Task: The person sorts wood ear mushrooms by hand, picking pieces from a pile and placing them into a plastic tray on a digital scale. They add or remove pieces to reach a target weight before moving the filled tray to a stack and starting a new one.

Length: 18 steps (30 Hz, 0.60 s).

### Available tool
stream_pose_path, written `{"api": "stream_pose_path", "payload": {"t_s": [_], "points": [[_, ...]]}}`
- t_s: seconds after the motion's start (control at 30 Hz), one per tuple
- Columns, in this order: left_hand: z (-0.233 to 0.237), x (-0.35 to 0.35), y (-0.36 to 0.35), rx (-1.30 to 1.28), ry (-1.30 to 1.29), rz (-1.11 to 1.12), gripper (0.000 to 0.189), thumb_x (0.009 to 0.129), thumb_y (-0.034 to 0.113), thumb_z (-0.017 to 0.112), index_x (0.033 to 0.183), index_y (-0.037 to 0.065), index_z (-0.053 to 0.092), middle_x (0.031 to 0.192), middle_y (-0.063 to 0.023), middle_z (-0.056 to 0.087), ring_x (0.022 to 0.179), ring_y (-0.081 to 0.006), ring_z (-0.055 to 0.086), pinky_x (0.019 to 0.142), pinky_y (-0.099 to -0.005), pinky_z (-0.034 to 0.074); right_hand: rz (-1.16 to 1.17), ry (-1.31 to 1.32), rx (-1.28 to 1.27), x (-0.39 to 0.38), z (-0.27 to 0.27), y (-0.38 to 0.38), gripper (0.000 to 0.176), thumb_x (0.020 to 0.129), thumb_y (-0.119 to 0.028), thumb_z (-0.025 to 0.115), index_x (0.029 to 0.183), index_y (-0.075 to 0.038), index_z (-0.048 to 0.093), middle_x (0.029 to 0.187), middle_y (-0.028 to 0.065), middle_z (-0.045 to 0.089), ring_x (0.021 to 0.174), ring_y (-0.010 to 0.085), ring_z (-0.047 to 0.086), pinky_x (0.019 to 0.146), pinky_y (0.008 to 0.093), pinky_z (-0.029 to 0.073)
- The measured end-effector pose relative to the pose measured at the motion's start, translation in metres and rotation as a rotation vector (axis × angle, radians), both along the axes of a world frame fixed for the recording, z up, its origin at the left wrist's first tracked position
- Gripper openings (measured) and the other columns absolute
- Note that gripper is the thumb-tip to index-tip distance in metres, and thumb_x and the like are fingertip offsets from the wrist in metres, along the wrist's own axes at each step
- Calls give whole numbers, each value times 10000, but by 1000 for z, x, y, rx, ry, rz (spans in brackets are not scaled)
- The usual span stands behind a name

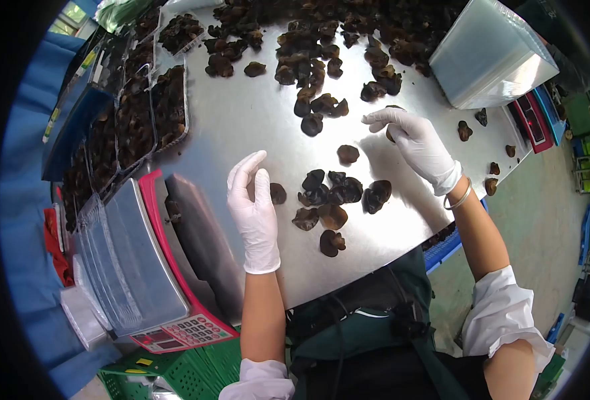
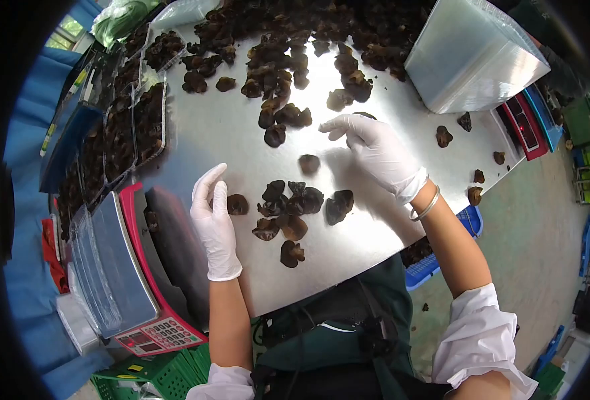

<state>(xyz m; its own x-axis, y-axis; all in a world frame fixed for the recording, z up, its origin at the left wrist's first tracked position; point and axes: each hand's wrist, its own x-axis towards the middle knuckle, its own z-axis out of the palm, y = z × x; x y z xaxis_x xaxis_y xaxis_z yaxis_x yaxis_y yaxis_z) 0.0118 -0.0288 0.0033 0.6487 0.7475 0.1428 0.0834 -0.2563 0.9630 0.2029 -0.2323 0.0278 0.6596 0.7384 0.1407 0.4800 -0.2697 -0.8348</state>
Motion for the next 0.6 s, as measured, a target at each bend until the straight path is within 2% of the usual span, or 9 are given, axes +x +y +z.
{"api": "stream_pose_path", "payload": {"t_s": [0.07,0.17,0.23,0.3,0.37,0.43,0.5,0.57,0.6], "points": [[0,-1,-1,-4,6,6,227,966,43,555,1155,10,676,1194,-88,626,1135,-193,579,1014,-338,463,-13,21,74,0,-1,0,239,908,-41,579,1118,-65,691,962,105,652,873,175,627,847,325,504],[2,0,-2,23,14,1,229,961,36,557,1155,12,676,1191,-92,628,1129,-200,584,1009,-341,468,-85,-78,-194,-7,9,14,309,902,-73,607,1207,-86,651,1092,136,655,906,215,646,860,332,516],[0,0,-2,55,32,-16,240,982,53,531,1169,27,680,1194,-56,623,1111,-153,574,985,-292,443,-126,-443,-20,-5,6,37,408,897,-108,624,1303,-111,582,1171,157,635,902,278,650,838,375,530],[-1,0,-2,63,36,-21,241,981,51,532,1170,25,680,1197,-59,622,1115,-155,575,989,-293,444,-176,-280,-203,-8,12,49,491,890,-97,607,1372,-129,518,1265,177,602,943,335,652,835,408,537],[-2,-1,-1,70,39,-25,241,980,48,534,1171,24,679,1199,-62,621,1118,-158,575,993,-293,445,-7,-467,-421,2,-4,61,468,918,-83,601,1375,-163,541,1292,160,580,895,323,663,770,394,542],[-3,-1,1,74,42,-16,244,974,40,539,1176,21,676,1213,-67,615,1126,-161,577,1006,-295,445,144,-514,-155,-23,-5,57,585,818,10,595,1371,-178,557,1282,146,600,830,270,680,726,348,544],[-2,0,1,44,22,-9,248,971,31,540,1180,19,671,1226,-71,610,1132,-165,579,1019,-299,442,252,-524,-356,-61,36,51,574,801,48,572,1327,-179,604,1252,116,648,960,261,685,802,347,547],[0,1,1,35,15,5,245,942,23,568,1165,13,668,1195,-105,630,1123,-221,586,1012,-346,466,497,-286,-267,-64,29,44,533,790,70,560,1255,-171,659,1253,123,662,972,278,685,825,369,552],[2,2,0,15,14,-5,249,944,29,566,1172,15,664,1207,-106,625,1133,-224,578,1009,-346,462,477,-241,-221,-58,29,42,526,777,84,553,1228,-158,673,1236,123,668,967,287,683,830,376,551]]}}
